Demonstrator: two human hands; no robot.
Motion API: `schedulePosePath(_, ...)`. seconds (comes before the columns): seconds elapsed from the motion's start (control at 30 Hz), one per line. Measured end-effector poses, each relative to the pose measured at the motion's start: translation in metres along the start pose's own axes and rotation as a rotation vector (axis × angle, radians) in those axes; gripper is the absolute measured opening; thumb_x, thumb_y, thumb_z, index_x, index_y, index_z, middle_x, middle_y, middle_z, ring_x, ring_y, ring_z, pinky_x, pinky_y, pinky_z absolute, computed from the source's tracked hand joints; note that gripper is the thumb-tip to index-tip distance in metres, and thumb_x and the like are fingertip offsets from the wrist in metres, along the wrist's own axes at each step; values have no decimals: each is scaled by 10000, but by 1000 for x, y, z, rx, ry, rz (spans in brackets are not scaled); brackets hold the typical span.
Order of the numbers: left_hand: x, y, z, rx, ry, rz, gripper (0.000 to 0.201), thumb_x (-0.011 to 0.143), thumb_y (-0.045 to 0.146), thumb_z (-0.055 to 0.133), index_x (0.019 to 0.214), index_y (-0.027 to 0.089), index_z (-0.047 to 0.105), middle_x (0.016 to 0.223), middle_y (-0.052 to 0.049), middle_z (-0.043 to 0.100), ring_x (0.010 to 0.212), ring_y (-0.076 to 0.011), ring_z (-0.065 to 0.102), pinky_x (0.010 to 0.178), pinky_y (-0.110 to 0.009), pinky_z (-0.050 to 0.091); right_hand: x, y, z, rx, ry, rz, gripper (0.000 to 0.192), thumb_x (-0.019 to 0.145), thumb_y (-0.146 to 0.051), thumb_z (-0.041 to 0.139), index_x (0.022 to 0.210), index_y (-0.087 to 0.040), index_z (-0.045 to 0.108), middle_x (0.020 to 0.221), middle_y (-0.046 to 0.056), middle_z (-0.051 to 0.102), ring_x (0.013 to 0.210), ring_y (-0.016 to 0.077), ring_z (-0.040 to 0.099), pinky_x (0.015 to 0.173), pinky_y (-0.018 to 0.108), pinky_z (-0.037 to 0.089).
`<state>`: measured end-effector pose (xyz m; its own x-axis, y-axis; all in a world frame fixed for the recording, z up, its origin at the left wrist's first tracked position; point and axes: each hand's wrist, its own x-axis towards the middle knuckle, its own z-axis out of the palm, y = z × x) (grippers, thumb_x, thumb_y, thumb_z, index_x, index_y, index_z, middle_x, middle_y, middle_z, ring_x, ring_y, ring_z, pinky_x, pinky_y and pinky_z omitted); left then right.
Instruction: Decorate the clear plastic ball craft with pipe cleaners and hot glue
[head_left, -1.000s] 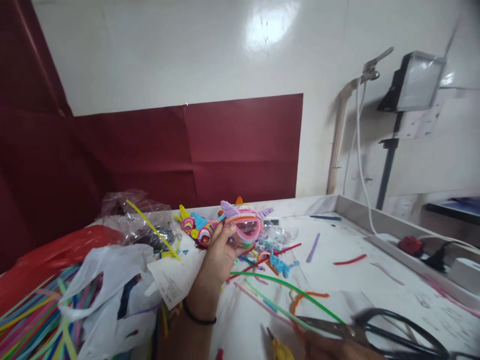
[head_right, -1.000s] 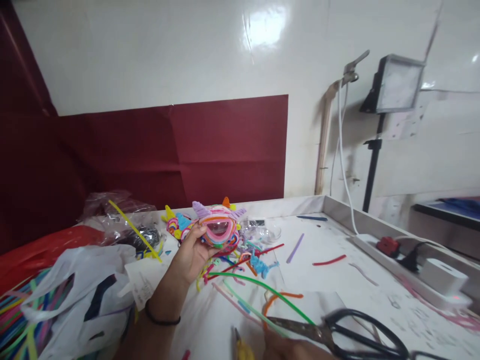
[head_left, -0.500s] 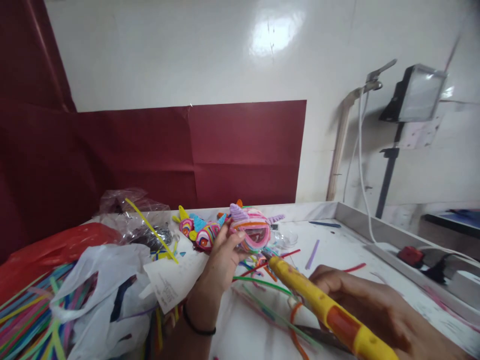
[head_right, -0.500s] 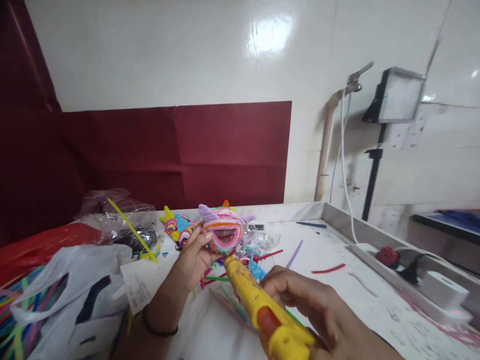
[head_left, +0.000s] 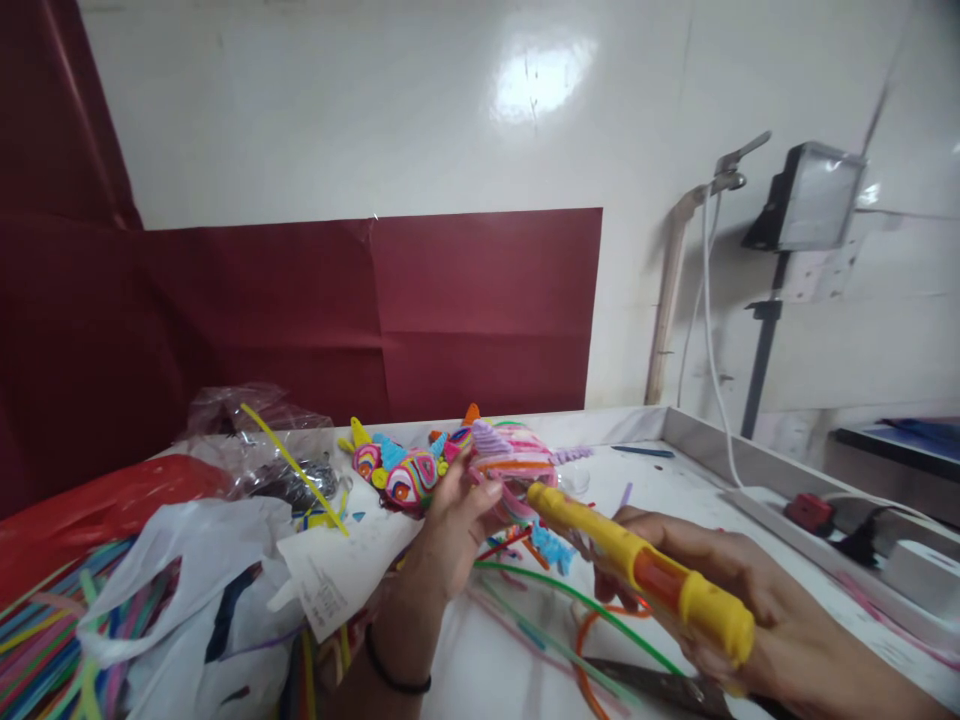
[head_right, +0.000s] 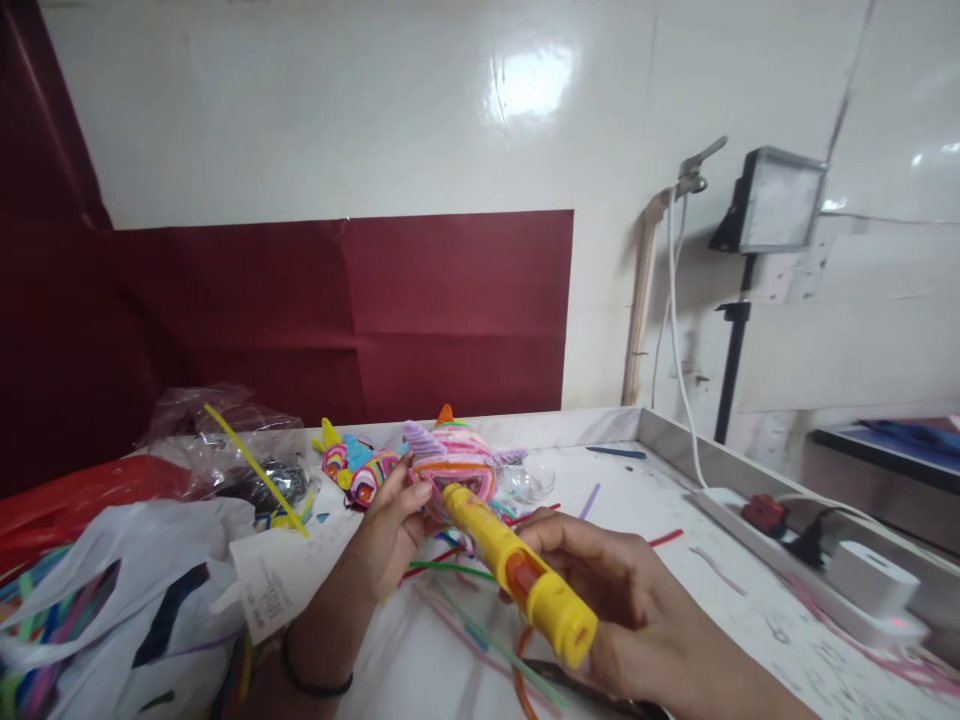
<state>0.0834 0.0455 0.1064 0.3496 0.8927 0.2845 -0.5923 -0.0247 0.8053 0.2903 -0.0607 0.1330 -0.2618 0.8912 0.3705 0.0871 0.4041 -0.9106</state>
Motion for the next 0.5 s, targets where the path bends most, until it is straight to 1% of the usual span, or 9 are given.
schedulePosePath(0.1,-1,0,1,6,-17,-1,525,714,285,831,1184,205,612,1118,-89,732,926,-241,723,749,-316,593,0,2,-1,58,-12,27,296,649,-424,787,909,-283,785,840,26,695,731,189,620,628,238,517)
schedulePosePath(0.2,-2,0,2,11,-38,4,578,706,295,838,1232,205,614,1077,-89,735,940,-255,722,763,-331,595,-1,6,-2,105,-17,35,334,612,-434,813,908,-282,793,809,19,691,718,190,622,653,257,512)
schedulePosePath(0.3,-3,-1,3,7,-33,-9,604,693,301,849,1243,208,618,1072,-87,730,969,-270,716,824,-380,591,-1,11,-4,155,6,48,378,616,-442,823,957,-282,792,878,40,719,783,218,645,689,287,514)
schedulePosePath(0.37,-3,-2,2,5,-18,-24,618,683,303,859,1244,213,618,1061,-79,729,955,-263,716,853,-402,586,-1,15,-6,172,-2,38,391,627,-432,818,983,-273,790,903,56,728,810,230,653,705,300,515)
schedulePosePath(0.43,-3,-3,2,2,-7,-33,641,671,302,871,1252,216,615,1058,-75,729,939,-253,714,850,-397,587,-1,17,-6,175,-19,29,380,622,-419,820,969,-267,792,906,59,729,814,228,655,708,297,514)
schedulePosePath(0.5,-2,-4,1,-5,3,-34,669,664,291,878,1272,222,608,1085,-77,728,947,-247,710,833,-374,589,-1,17,-6,178,-2,36,373,610,-411,824,954,-271,794,915,55,731,802,221,657,706,294,514)
